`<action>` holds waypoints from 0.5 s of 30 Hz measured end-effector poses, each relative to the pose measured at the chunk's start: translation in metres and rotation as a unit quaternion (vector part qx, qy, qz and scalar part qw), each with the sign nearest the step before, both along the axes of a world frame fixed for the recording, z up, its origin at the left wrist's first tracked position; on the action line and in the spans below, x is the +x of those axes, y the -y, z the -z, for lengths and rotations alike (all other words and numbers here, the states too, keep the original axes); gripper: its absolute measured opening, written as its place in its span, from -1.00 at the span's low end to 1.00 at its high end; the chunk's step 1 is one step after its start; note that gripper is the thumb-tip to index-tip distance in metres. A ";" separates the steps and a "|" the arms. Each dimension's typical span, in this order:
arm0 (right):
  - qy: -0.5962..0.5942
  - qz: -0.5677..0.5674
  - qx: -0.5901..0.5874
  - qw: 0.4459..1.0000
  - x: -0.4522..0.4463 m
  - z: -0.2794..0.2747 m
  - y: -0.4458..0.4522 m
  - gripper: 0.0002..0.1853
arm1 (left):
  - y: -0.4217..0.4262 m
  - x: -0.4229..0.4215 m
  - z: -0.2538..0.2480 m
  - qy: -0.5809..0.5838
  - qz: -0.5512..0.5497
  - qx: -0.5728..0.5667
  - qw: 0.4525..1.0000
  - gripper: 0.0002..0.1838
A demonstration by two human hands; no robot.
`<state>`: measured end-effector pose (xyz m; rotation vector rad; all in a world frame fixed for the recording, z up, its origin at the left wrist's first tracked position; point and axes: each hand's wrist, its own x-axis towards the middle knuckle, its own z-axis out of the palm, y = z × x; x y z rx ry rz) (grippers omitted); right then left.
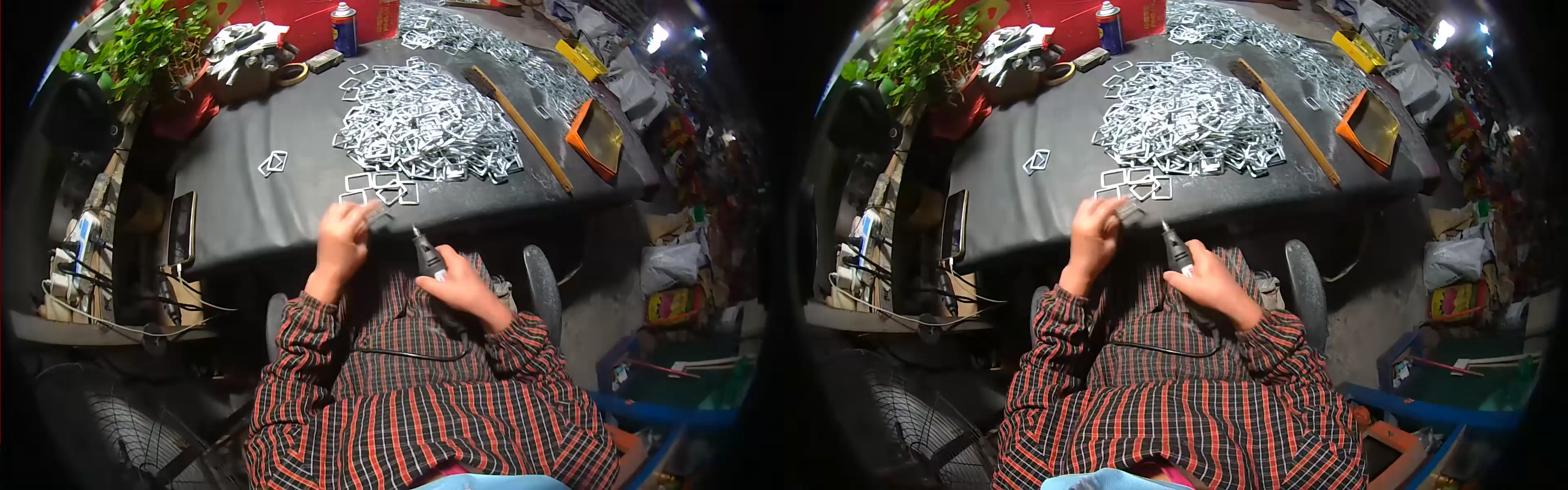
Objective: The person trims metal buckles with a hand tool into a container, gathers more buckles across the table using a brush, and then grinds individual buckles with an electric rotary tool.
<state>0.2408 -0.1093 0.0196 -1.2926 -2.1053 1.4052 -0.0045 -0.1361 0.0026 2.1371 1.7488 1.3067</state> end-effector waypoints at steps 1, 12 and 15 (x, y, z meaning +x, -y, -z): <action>-0.007 0.007 -0.021 1.000 0.003 -0.002 0.003 -0.52 | -0.001 -0.012 -0.013 -0.045 -0.142 0.074 0.986 -0.55; -0.016 0.011 -0.005 1.000 0.007 0.005 0.015 -0.48 | -0.013 -0.035 0.005 -0.149 -0.102 -0.024 0.983 -0.70; -0.009 0.005 -0.007 1.000 0.004 0.001 0.011 -0.49 | -0.018 -0.032 0.001 -0.188 -0.111 -0.059 0.974 -0.70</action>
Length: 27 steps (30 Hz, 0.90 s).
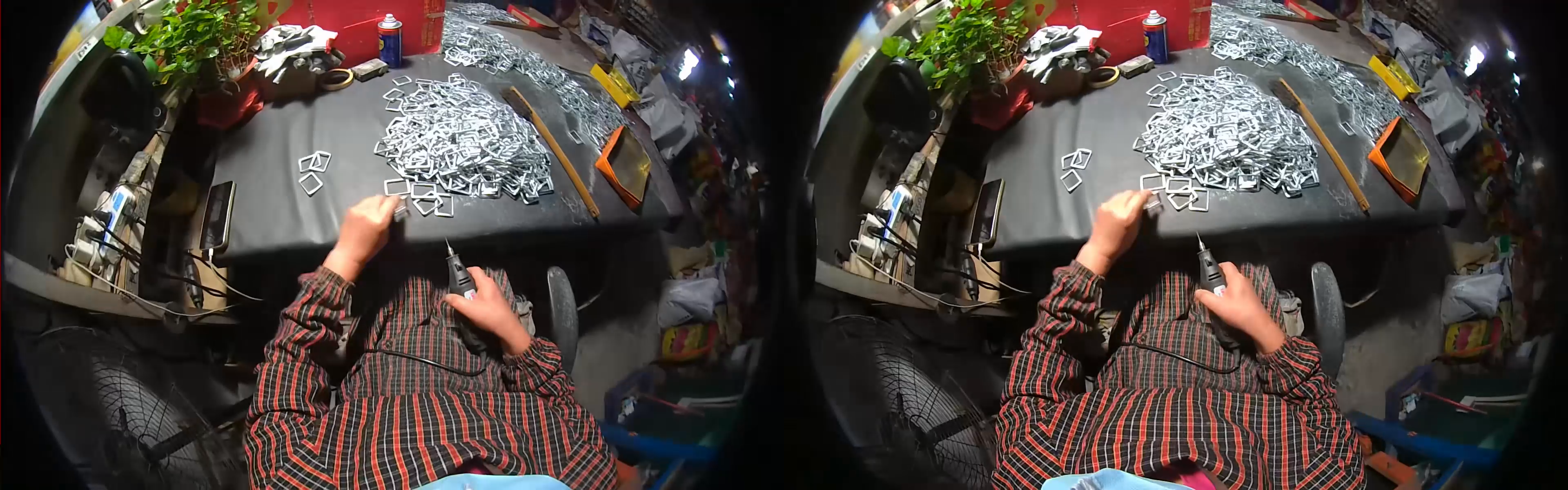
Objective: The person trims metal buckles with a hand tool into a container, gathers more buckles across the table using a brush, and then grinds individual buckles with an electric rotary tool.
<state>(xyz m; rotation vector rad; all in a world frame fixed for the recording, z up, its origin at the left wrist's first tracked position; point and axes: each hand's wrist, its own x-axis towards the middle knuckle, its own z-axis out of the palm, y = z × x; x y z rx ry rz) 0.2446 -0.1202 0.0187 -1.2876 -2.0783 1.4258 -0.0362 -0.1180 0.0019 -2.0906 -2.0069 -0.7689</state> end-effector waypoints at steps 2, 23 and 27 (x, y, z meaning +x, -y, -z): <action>0.001 0.000 -0.006 1.000 0.000 0.004 0.003 -0.48 | 0.004 0.027 0.008 0.049 0.059 0.071 0.995 -0.66; 0.015 -0.004 0.045 0.999 -0.024 0.014 -0.021 -0.46 | 0.020 0.045 0.012 0.134 0.098 0.106 0.980 -0.47; 0.033 0.001 0.067 0.997 -0.028 -0.008 -0.011 -0.49 | 0.021 0.043 0.011 0.151 0.108 0.082 0.979 -0.48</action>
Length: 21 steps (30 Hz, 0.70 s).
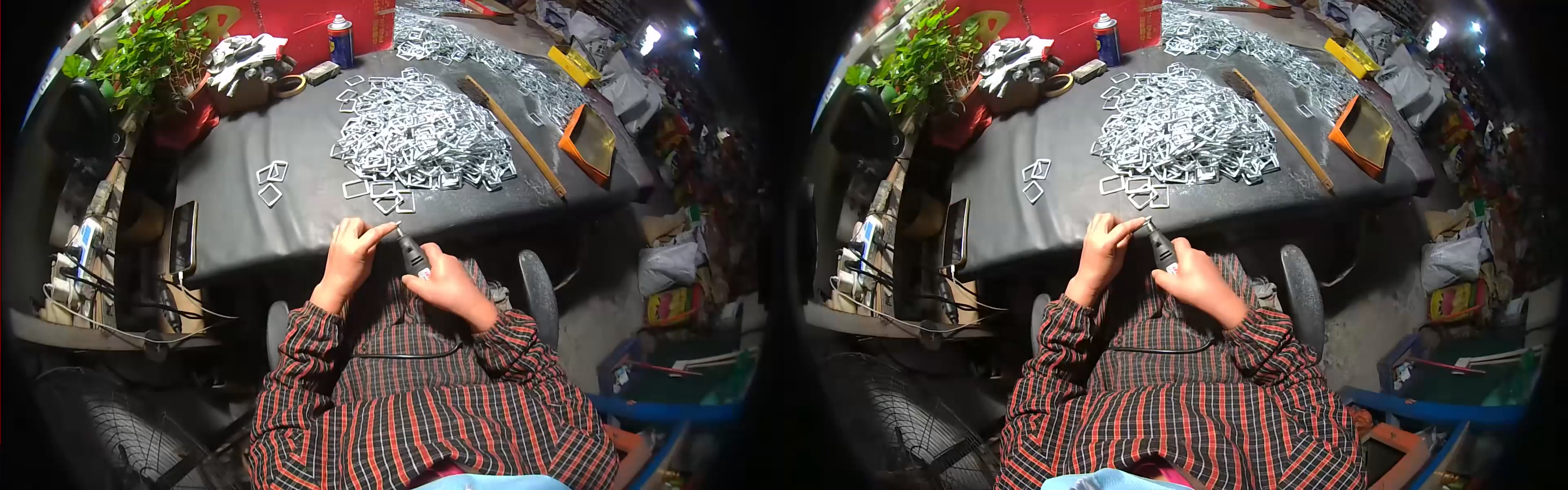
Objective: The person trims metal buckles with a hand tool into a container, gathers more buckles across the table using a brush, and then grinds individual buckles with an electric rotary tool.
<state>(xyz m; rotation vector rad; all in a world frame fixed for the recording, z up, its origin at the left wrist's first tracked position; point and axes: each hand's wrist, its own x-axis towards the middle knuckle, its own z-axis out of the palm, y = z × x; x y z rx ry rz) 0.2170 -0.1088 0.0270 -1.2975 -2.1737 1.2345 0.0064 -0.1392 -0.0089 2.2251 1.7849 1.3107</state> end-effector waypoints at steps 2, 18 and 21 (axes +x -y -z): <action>0.028 -0.015 0.059 0.998 -0.004 0.004 0.007 -0.49 | 0.000 -0.001 -0.001 0.000 0.000 -0.004 1.000 -0.49; 0.046 -0.032 0.056 0.997 0.016 0.005 -0.001 -0.49 | -0.005 -0.019 0.000 0.014 -0.066 0.020 0.998 -0.51; -0.001 -0.013 0.047 0.999 0.022 0.007 0.005 -0.49 | -0.022 -0.040 -0.027 -0.040 -0.227 0.078 0.970 -0.55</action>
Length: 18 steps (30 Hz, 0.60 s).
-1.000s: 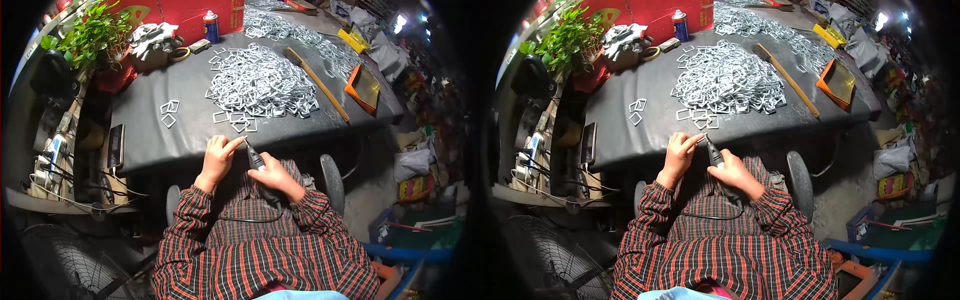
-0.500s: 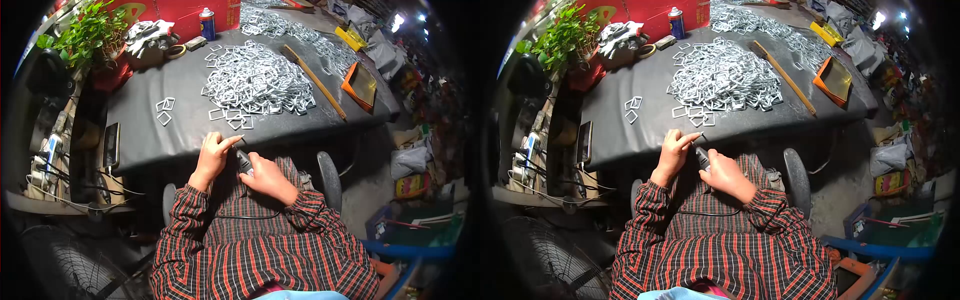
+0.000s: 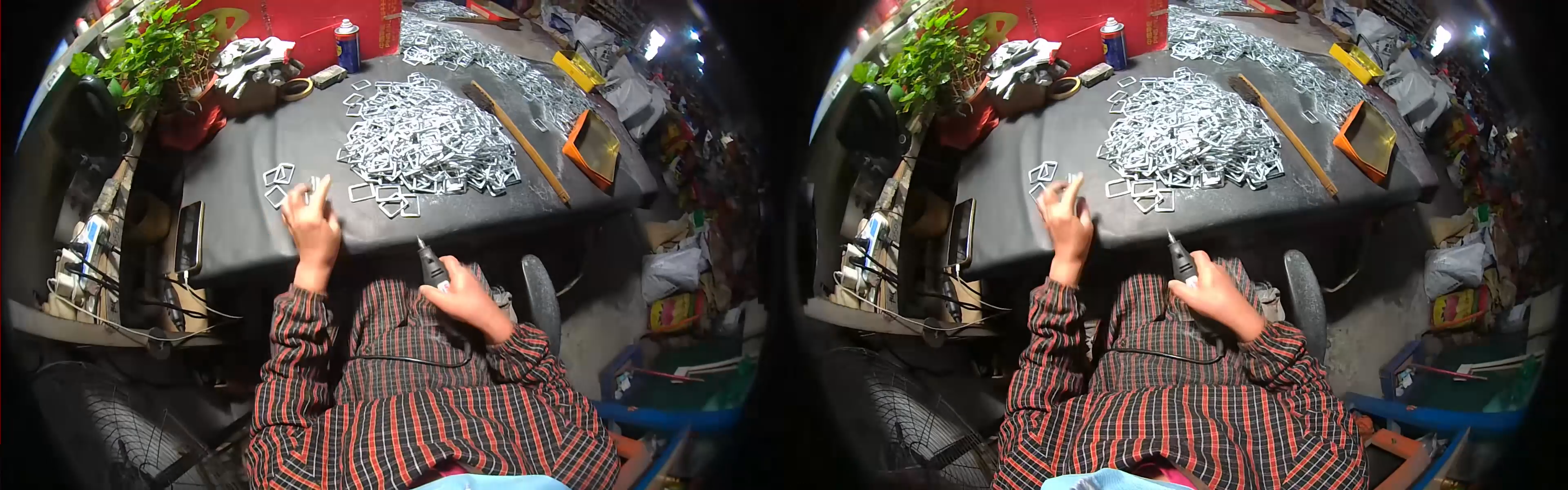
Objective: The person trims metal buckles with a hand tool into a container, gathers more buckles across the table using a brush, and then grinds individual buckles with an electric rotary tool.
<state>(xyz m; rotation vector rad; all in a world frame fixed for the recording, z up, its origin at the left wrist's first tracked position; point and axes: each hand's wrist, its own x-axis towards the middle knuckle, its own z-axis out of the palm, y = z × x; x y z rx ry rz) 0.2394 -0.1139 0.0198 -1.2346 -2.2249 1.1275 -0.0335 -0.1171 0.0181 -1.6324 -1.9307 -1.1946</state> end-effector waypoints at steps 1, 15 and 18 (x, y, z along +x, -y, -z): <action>-0.023 0.019 -0.004 1.000 0.002 0.003 0.002 -0.49 | -0.005 -0.004 -0.009 -0.052 -0.089 0.039 0.994 -0.56; 0.002 0.038 -0.015 0.999 0.005 0.001 -0.007 -0.60 | -0.018 0.031 0.016 -0.060 0.120 -0.047 0.990 -0.80; -0.045 0.046 0.001 0.998 -0.003 0.000 -0.004 -0.64 | -0.001 0.049 0.026 -0.043 0.175 0.002 0.984 -0.73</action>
